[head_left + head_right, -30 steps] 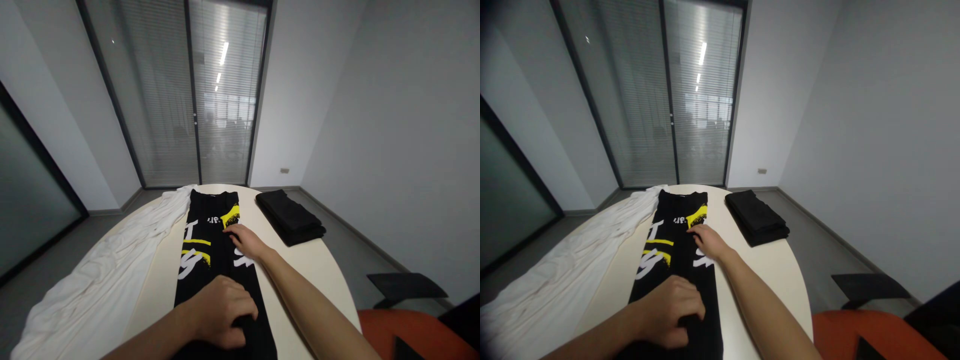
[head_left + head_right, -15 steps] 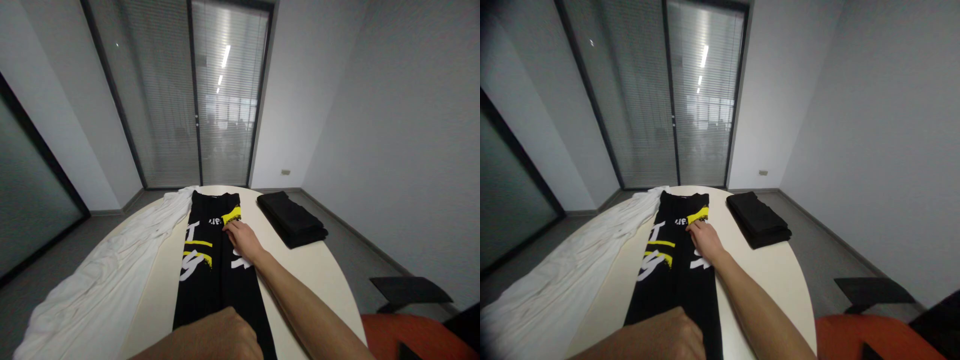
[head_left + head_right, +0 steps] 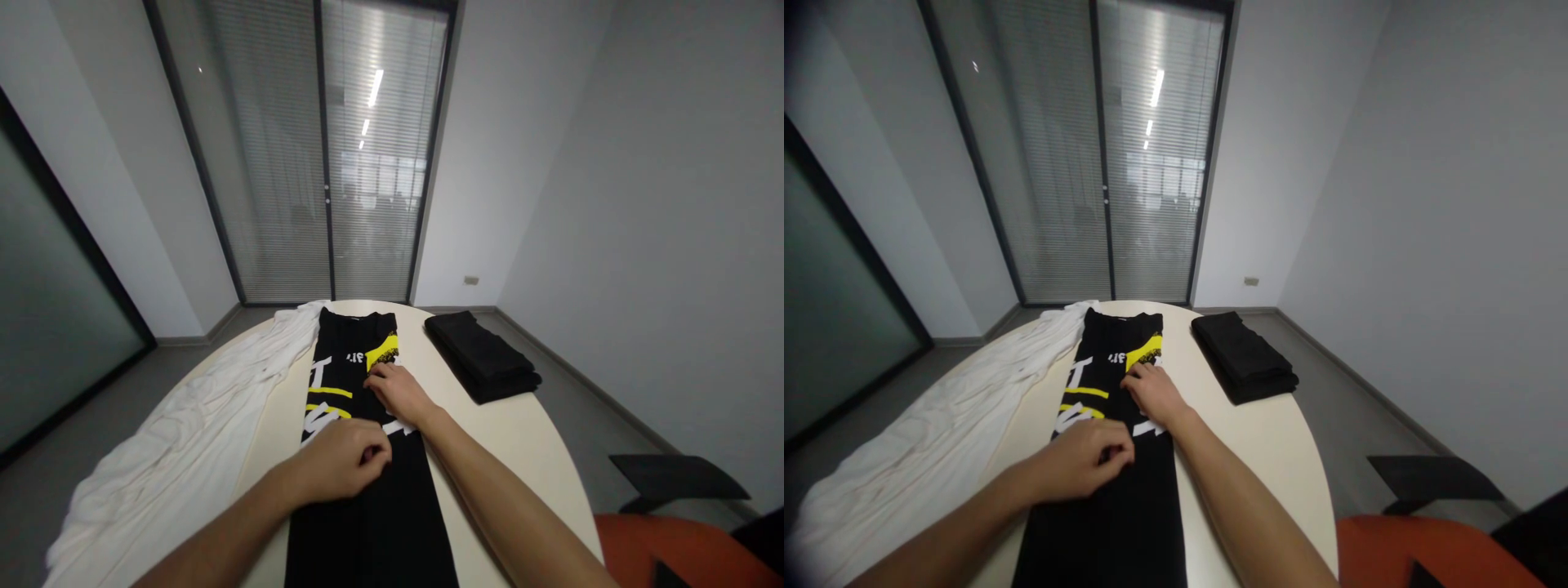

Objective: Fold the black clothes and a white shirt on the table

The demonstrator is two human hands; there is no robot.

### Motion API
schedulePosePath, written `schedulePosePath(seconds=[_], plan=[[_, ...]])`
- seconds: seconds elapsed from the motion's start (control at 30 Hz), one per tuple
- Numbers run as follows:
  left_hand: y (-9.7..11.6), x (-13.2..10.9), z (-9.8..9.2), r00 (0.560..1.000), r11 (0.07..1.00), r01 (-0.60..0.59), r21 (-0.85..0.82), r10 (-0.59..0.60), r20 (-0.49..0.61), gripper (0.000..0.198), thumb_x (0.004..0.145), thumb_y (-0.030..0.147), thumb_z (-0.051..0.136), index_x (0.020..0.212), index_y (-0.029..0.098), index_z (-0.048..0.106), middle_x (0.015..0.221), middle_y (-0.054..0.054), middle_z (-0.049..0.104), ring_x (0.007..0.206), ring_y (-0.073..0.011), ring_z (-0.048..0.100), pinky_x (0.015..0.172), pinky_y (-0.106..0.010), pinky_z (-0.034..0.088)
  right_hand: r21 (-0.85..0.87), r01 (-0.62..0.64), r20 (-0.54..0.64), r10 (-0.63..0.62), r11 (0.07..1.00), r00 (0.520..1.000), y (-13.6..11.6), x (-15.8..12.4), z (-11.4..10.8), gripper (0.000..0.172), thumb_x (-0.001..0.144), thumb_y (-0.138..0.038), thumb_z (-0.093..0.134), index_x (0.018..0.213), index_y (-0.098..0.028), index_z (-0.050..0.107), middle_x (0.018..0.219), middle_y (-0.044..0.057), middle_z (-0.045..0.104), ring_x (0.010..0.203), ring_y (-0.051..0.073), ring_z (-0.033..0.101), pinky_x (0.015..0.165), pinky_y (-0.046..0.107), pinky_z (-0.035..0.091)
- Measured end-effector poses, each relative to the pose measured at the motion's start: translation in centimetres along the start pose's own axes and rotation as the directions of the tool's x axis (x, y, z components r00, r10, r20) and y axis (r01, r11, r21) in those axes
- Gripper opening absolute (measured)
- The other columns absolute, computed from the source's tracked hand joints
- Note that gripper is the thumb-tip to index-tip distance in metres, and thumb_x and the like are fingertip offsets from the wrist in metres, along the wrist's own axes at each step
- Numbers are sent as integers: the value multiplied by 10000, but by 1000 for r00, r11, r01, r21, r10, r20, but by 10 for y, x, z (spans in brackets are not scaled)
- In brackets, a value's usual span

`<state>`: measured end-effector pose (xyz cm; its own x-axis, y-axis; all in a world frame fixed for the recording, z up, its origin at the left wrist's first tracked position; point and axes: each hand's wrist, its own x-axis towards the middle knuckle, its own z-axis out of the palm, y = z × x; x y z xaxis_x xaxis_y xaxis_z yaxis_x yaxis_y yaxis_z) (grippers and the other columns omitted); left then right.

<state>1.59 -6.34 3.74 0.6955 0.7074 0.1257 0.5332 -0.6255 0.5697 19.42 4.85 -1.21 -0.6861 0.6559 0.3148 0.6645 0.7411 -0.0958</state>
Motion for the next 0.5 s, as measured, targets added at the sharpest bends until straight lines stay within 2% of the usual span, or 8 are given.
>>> schedulePosePath(seconds=[0.03,0.07,0.2,0.27,0.33,0.4,0.5], plan=[[-9,1,-3,997,995,49,82,-45,-58,179,869,206,508,843,209,685,819,-2,691,713,-141,616,668,-238,420,0,-4,2,4,1000,1000,-1,0,-1,239,993,-193,472,1104,-232,681,1127,72,628,1034,198,578,899,333,444],[-18,1,-4,995,991,74,111,-66,-69,158,863,205,518,865,213,676,829,5,686,711,-136,610,655,-232,411,5,-9,2,9,1000,1000,-1,0,-2,231,992,-185,472,1107,-226,669,1120,70,627,1023,190,582,888,320,443],[-47,-1,-1,998,988,62,139,-58,-29,178,813,156,542,923,232,661,792,31,658,683,-121,593,642,-222,399,21,-46,4,45,999,999,-2,-4,-13,245,962,-156,502,1173,-211,614,1125,73,623,1010,175,588,862,287,428],[-54,-3,-1,999,993,30,117,-31,8,232,793,137,553,967,238,668,841,27,666,711,-121,600,664,-220,415,13,-88,57,87,996,995,-5,-9,-26,200,924,-150,546,1097,-196,637,1037,63,644,938,175,598,820,280,418],[-59,-4,-2,1000,996,16,90,-19,23,244,792,138,566,987,238,673,880,18,669,735,-125,606,679,-224,434,53,-113,162,103,992,981,-12,-15,-43,120,884,-169,597,980,-191,666,905,34,656,830,161,601,752,262,402],[-63,-3,-3,1000,994,20,103,-18,-18,208,798,148,587,968,232,673,897,7,667,793,-146,615,731,-248,462,198,-79,281,21,977,959,-25,-23,-60,96,847,-185,642,929,-203,687,837,0,660,756,133,594,683,229,381],[-72,-2,-1,992,988,10,152,9,-125,191,840,187,613,1021,227,657,1060,-35,669,1033,-202,604,935,-331,469,478,23,397,-239,878,886,-50,-36,-75,137,846,-289,679,960,-225,719,789,-39,652,673,91,574,633,192,377]])
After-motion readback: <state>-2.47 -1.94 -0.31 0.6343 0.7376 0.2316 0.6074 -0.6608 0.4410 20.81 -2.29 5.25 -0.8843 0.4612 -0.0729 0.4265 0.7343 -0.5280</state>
